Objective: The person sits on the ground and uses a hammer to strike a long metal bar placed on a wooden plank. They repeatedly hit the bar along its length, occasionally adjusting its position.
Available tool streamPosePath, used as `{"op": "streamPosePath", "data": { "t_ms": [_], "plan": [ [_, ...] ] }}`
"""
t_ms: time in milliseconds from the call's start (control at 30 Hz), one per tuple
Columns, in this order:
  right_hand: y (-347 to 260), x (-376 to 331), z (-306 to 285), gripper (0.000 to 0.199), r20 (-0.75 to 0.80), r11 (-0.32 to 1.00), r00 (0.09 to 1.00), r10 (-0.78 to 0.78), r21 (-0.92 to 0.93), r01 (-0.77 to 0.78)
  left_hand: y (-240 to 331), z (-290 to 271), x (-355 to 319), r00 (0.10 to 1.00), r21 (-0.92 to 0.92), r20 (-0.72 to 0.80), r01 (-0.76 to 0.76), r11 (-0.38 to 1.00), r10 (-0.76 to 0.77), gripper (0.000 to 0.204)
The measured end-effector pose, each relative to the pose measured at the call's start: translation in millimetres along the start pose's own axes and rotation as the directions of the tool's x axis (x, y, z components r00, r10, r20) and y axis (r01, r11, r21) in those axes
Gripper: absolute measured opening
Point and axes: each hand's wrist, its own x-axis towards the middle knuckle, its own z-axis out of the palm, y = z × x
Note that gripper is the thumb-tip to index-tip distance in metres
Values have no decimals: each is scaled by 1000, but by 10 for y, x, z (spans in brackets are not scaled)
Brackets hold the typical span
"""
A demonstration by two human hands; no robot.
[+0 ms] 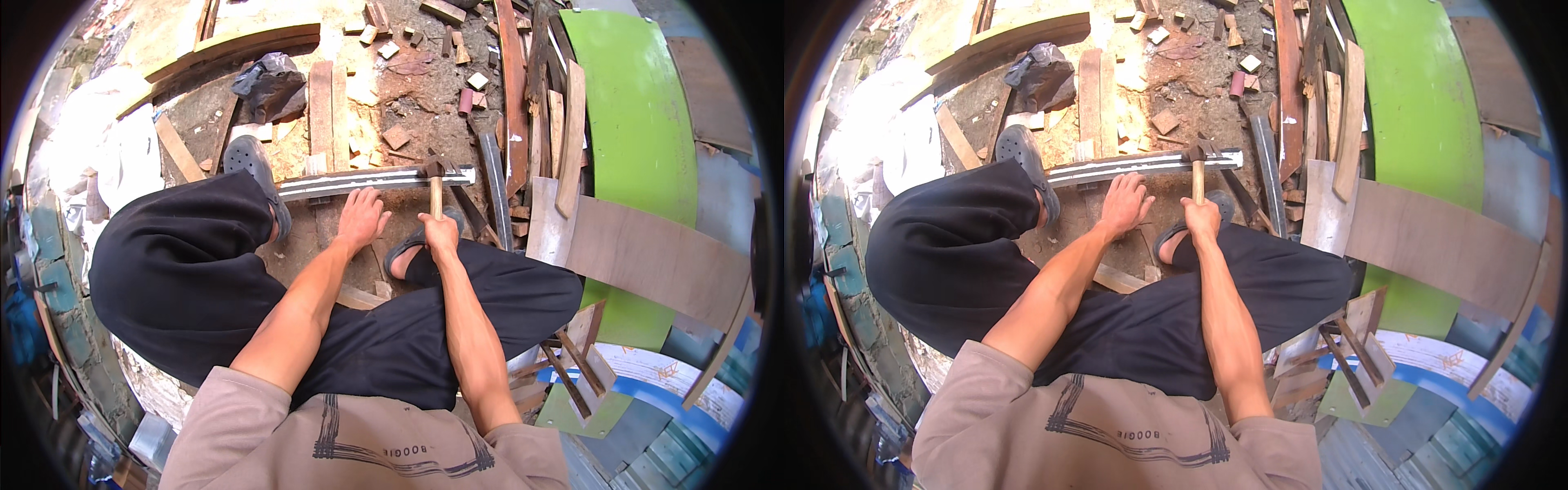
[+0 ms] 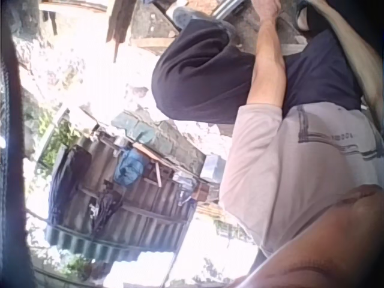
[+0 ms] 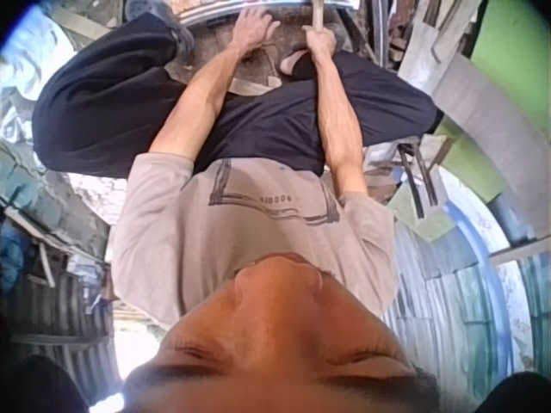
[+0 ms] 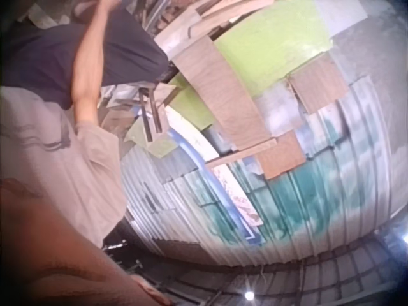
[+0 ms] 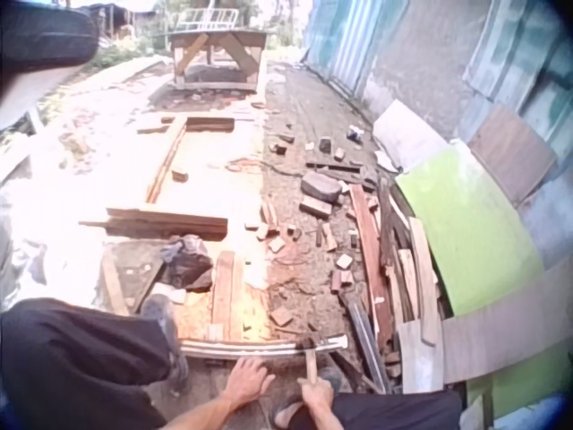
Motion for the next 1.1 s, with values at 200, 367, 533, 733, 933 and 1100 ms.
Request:
{"op": "streamPosePath", "data": {
  "t_ms": [200,367,533,733,933,1100],
  "plan": [
    [-293,-444,-476,28,198,987,977,74,126,-100,-3,17,-75,988,153,38,145,977,-153,67],
    [-110,-693,-743,36,241,943,968,-68,-302,141,-89,24,-118,961,320,278,-100,942,8,70],
    [-241,-984,-827,43,258,881,960,-108,-422,213,-20,-28,-195,795,103,562,-339,935,227,49],
    [-515,-1056,-1042,45,248,824,954,-167,-497,273,-21,138,-317,834,-20,546,-76,997,75,34],
    [-641,-764,-1470,46,165,737,967,-196,-625,256,-172,-187,-156,945,-47,321,87,995,-67,42],
    [-771,-229,-1648,48,79,745,954,-289,-607,276,-242,-156,-100,993,118,33,110,987,-115,80]
  ]
}}
